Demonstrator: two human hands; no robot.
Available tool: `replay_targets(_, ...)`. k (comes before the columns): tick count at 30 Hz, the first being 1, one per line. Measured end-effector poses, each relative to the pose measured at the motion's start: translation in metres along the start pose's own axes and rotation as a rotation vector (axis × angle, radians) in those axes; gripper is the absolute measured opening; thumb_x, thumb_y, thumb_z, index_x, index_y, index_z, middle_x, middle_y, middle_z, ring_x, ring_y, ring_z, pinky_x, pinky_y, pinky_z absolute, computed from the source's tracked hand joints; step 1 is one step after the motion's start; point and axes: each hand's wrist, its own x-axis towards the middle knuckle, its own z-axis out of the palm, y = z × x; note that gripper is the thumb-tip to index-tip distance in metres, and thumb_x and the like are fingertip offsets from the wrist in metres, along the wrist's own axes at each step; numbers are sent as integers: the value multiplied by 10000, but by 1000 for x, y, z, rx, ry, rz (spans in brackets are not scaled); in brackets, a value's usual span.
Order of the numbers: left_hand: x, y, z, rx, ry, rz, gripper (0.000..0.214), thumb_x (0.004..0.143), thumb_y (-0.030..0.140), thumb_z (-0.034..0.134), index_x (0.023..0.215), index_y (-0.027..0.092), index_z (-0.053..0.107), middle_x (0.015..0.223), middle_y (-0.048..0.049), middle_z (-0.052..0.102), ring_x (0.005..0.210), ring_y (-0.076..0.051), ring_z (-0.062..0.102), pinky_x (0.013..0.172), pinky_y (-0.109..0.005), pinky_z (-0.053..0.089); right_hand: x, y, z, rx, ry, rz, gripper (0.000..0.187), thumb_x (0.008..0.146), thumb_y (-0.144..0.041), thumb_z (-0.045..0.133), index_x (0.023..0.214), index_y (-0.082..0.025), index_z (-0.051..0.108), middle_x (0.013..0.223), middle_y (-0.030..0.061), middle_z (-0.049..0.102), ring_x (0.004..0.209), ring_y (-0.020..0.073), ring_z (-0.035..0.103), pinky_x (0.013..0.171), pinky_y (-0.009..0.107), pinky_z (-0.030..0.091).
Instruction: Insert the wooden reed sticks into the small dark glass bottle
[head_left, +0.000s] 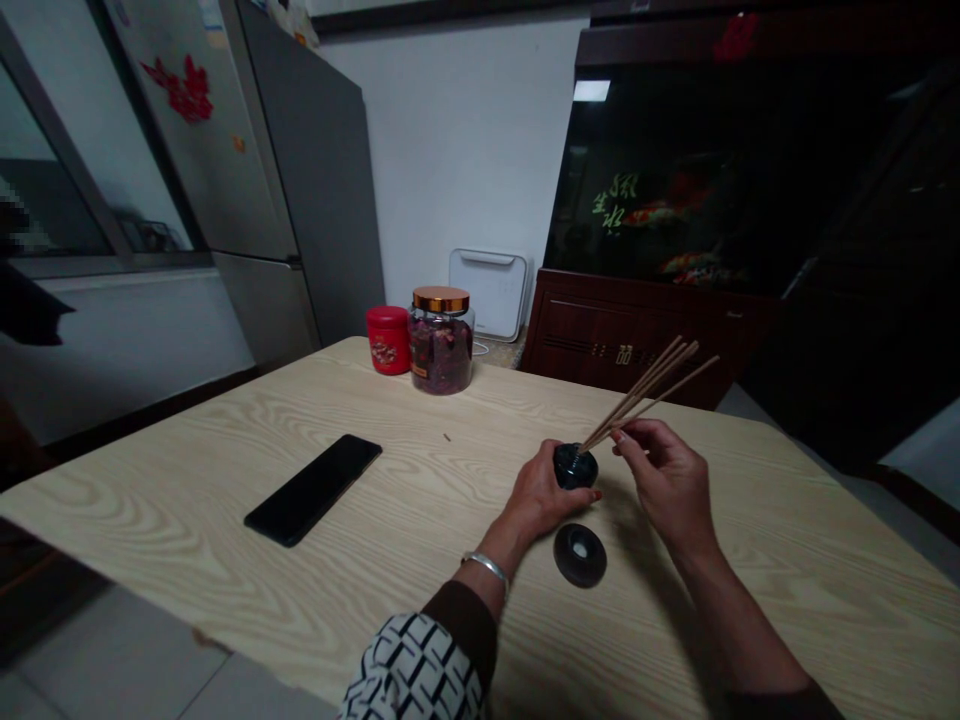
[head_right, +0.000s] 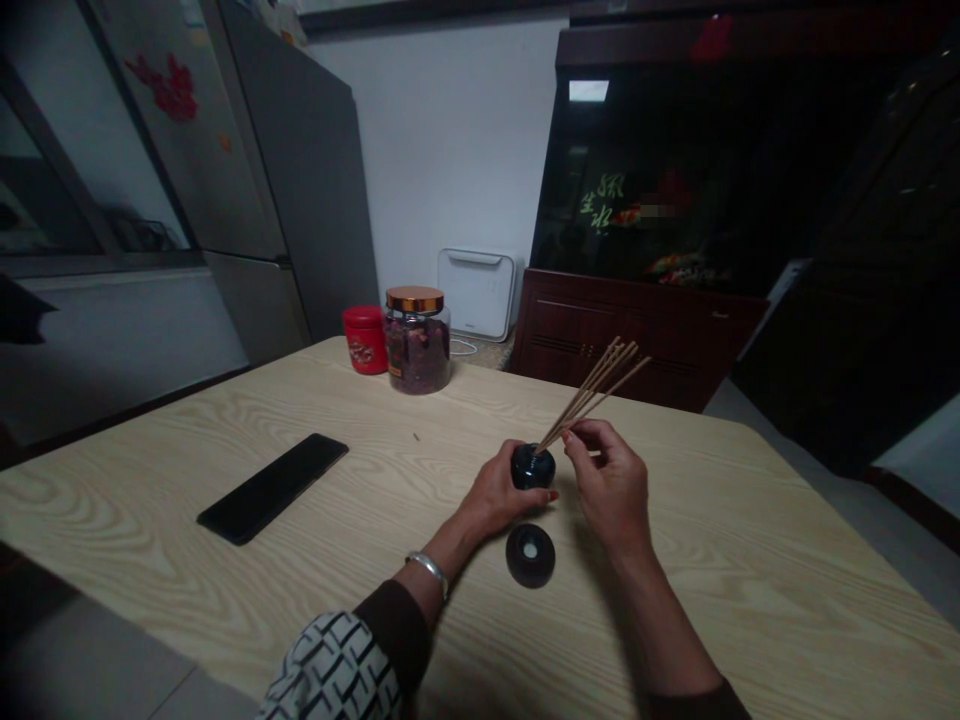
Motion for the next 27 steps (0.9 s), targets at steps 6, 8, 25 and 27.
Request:
replay_targets(6, 1, 4, -1, 5, -10, -26, 658, 639, 412, 840, 1182, 199, 535, 1037, -68, 691, 922, -235, 651, 801, -326, 511, -8, 9, 19, -61, -143, 50, 238, 901, -426, 578, 897, -201, 656, 888, 64, 704, 795, 209, 654, 701, 325, 500)
replay_targets(8, 0, 5, -1, 1, -14, -27, 641, 653, 409, 824, 1183, 196, 533, 1043, -73, 690, 930, -242, 653, 808, -335, 515, -13, 13, 20, -93, -131, 71, 260, 900, -453, 575, 960, -206, 628, 910, 71, 693, 818, 219, 654, 710, 332, 502)
replay_targets(25, -5, -8, -8, -67, 39, 32, 1057, 656, 198, 725, 1546, 103, 162, 1534, -218, 342, 1444, -328, 322, 1202, -454, 276, 19, 80, 35, -211, -356, 105, 595, 770, -466, 696, 1264, -164, 557, 1218, 144, 676, 1109, 281, 647, 978, 431, 476)
replay_targets(27, -6, -6, -9, -71, 52, 10, 992, 681, 195, 706, 1533, 112, 203, 1527, -211, 366, 1433, -322, 347, 1197, -449, 284, 35, 89, 39, -170, -352, 100, 580, 770, -455, 695, 1253, -160, 567, 1194, 147, 687, 1078, 284, 659, 962, 439, 486)
